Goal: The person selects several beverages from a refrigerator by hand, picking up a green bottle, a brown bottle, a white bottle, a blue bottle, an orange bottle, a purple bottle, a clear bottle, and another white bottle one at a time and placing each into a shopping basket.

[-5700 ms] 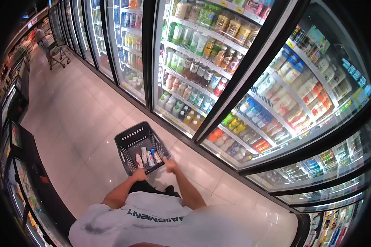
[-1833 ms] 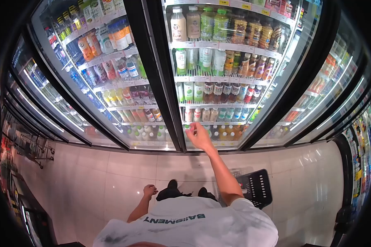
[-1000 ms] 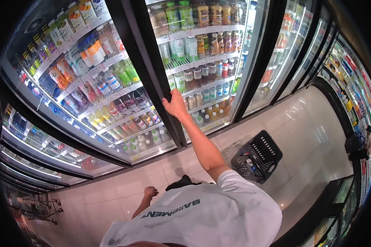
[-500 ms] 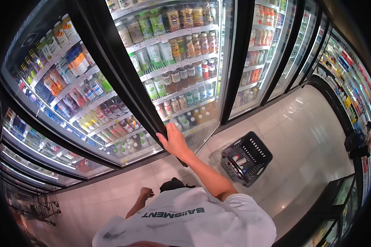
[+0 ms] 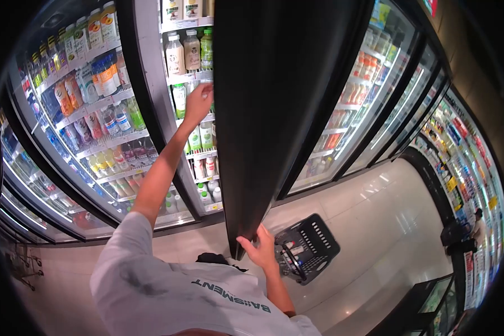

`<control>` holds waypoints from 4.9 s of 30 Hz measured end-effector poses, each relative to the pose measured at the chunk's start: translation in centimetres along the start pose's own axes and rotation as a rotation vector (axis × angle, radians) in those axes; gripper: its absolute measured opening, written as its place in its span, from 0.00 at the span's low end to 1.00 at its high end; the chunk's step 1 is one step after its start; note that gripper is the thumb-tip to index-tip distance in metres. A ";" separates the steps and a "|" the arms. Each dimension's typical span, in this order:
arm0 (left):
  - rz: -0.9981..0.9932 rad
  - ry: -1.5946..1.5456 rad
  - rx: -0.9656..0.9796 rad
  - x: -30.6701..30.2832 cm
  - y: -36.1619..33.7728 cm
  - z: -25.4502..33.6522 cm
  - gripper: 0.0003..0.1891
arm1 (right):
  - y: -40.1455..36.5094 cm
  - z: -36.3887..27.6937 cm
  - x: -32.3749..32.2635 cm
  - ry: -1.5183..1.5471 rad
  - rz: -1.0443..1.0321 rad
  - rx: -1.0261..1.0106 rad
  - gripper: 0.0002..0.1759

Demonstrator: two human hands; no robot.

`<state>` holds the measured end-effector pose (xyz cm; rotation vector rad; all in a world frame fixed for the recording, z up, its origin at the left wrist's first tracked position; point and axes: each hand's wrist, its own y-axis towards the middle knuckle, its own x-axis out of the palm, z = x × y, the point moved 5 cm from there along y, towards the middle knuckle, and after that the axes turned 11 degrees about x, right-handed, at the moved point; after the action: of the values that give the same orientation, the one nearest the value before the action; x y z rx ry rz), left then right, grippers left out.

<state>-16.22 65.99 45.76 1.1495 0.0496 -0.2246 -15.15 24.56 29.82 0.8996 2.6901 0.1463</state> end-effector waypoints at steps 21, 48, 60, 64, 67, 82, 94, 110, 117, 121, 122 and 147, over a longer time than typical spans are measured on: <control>0.020 0.339 -0.242 8.3 17.5 -9.7 0.36 | -0.9 1.0 1.2 0.141 0.182 0.121 0.15; -0.037 0.269 -0.629 -28.1 -29.3 9.9 0.35 | 14.1 -2.7 19.1 -0.129 -0.107 -0.038 0.21; -0.493 0.001 -0.500 -20.6 -28.1 7.7 0.37 | 14.6 -4.1 20.7 -0.264 -0.422 0.198 0.32; -0.686 -0.195 -0.476 -15.4 -27.5 8.9 0.53 | 10.7 0.1 19.4 -0.418 -0.550 0.092 0.29; -0.799 -0.263 -0.518 -11.7 -28.0 9.9 0.58 | 9.8 0.5 15.9 -0.524 -0.404 0.081 0.29; 0.105 0.968 0.187 -9.6 -4.4 7.0 0.39 | 5.6 18.8 -18.8 -0.846 0.514 0.587 0.27; 0.201 1.336 -0.259 -13.9 -1.4 -0.6 0.22 | -11.7 50.8 -27.9 -0.430 0.627 1.562 0.35; -0.038 1.388 -0.307 -15.0 -2.0 -2.0 0.30 | -12.0 51.2 -19.9 -0.133 0.138 1.706 0.11; -0.155 1.362 -0.133 -13.2 -2.9 -1.9 0.32 | -13.6 50.3 -21.9 -0.239 0.259 1.256 0.14; 0.000 1.067 -0.271 -9.8 -2.4 4.4 0.21 | -13.3 45.9 -22.2 0.086 0.261 1.403 0.12; -0.012 1.055 -0.300 -10.0 -2.4 4.1 0.22 | -13.0 44.3 -22.0 0.077 0.255 1.372 0.12; 0.074 0.232 -0.086 -6.0 -17.4 26.3 0.49 | -5.0 15.9 -7.3 0.033 0.125 0.438 0.08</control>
<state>-27.59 36.21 41.85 1.0848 0.2188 -0.0226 -7.44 16.20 15.62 1.1955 2.7433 -0.4220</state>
